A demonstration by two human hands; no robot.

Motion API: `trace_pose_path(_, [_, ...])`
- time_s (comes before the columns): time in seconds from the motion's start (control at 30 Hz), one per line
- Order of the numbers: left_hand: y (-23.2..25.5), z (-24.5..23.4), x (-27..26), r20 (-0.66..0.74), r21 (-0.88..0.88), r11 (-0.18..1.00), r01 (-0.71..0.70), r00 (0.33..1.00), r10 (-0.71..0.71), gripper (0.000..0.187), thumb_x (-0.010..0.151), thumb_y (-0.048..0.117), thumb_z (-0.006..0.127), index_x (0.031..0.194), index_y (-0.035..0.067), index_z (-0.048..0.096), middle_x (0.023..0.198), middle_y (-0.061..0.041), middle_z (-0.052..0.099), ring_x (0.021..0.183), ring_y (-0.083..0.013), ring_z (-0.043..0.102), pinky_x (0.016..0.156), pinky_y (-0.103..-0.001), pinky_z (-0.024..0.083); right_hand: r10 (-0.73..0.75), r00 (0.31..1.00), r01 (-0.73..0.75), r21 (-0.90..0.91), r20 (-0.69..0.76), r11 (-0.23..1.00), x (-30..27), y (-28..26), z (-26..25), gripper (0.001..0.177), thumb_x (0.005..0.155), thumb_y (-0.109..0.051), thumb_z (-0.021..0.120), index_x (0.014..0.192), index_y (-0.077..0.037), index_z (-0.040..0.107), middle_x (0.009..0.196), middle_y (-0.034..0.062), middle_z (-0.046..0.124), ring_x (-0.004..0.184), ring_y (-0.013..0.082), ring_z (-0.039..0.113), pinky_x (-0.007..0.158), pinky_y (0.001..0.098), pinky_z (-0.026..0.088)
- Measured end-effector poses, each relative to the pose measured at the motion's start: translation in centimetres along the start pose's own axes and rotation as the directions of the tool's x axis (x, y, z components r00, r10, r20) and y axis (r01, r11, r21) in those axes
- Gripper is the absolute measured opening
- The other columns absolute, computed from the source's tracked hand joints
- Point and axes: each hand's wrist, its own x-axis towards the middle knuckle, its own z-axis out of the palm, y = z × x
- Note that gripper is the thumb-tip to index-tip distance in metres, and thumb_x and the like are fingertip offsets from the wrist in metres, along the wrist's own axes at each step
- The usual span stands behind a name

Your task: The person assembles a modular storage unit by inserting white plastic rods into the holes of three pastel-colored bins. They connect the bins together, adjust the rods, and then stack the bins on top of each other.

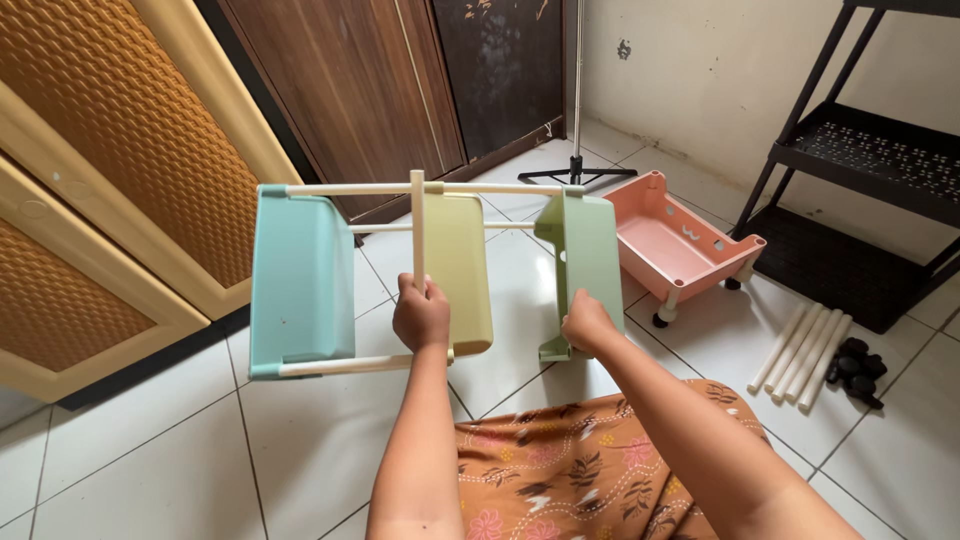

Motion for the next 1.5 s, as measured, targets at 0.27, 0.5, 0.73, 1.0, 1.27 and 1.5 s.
trace_pose_path(0.27, [-4.0,3.0,1.0,-0.007,0.032,0.998,-0.045,0.999,0.045,0.016,0.096,0.024,0.061,0.101,0.009,0.057,0.094,-0.013,0.073,0.087,-0.0374,0.07,0.07,-0.05,0.054,-0.056,0.996,0.06,0.059,-0.07,0.996,-0.4,-0.6,0.5,0.026,0.094,-0.01,0.062,0.112,0.004,0.048,0.112,0.0293,0.065,0.109,0.0461,0.064,0.093,0.0503,0.053])
trace_pose_path(0.5, [-6.4,4.9,0.8,0.052,0.036,0.999,-0.031,0.998,0.029,0.019,0.093,0.021,0.061,0.106,0.007,0.059,0.102,-0.016,0.072,0.092,-0.0405,0.069,0.074,-0.052,0.054,-0.101,0.989,0.105,0.032,-0.107,0.994,-1.0,0.3,1.9,0.023,0.094,-0.005,0.058,0.11,0.003,0.044,0.11,0.0298,0.065,0.106,0.0465,0.065,0.091,0.0519,0.052])
trace_pose_path(0.73, [-2.4,4.4,2.1,-0.195,0.104,0.941,-0.322,0.921,0.337,0.025,0.09,0.017,0.068,0.106,0.001,0.058,0.12,-0.019,0.061,0.113,-0.0407,0.058,0.096,-0.049,0.05,-0.09,0.988,0.093,0.021,-0.128,0.995,-0.9,0.5,1.7,0.022,0.092,-0.002,0.056,0.11,0.002,0.044,0.108,0.0288,0.065,0.104,0.047,0.065,0.089,0.0528,0.053])
trace_pose_path(1.0, [5.5,6.4,6.4,-0.187,0.13,0.722,-0.68,0.698,0.691,0.036,0.093,0.033,0.068,0.107,0.002,0.057,0.125,-0.021,0.062,0.126,-0.0395,0.054,0.113,-0.05,0.031,-0.037,0.992,0.04,0.019,-0.124,0.999,-2.5,2.0,2.6,0.021,0.089,-0.005,0.059,0.107,0.003,0.054,0.104,0.0297,0.069,0.103,0.0472,0.067,0.09,0.0521,0.054])
trace_pose_path(1.27, [5.2,6.3,4.9,0.256,0.008,0.83,-0.557,0.804,0.537,0.041,0.093,0.05,0.07,0.091,0.011,0.058,0.082,-0.006,0.068,0.094,-0.0282,0.061,0.1,-0.047,0.033,0.132,0.986,-0.133,-0.006,-0.104,0.991,-3.9,1.8,2.0,0.047,0.093,-0.027,0.068,0.123,0.003,0.048,0.125,0.0271,0.062,0.119,0.0432,0.063,0.097,0.0497,0.054])
trace_pose_path(1.5, [4.7,5.4,2.3,0.259,-0.015,0.823,-0.568,0.792,0.552,0.039,0.091,0.046,0.074,0.088,0.011,0.058,0.078,-0.003,0.067,0.09,-0.0269,0.06,0.091,-0.044,0.03,-0.295,0.642,0.245,-0.176,-0.708,0.953,-5.8,-2.3,-1.9,0.077,0.084,-0.025,0.067,0.147,-0.007,0.026,0.161,0.0254,0.023,0.156,0.0448,0.01,0.128,0.0577,0.009])
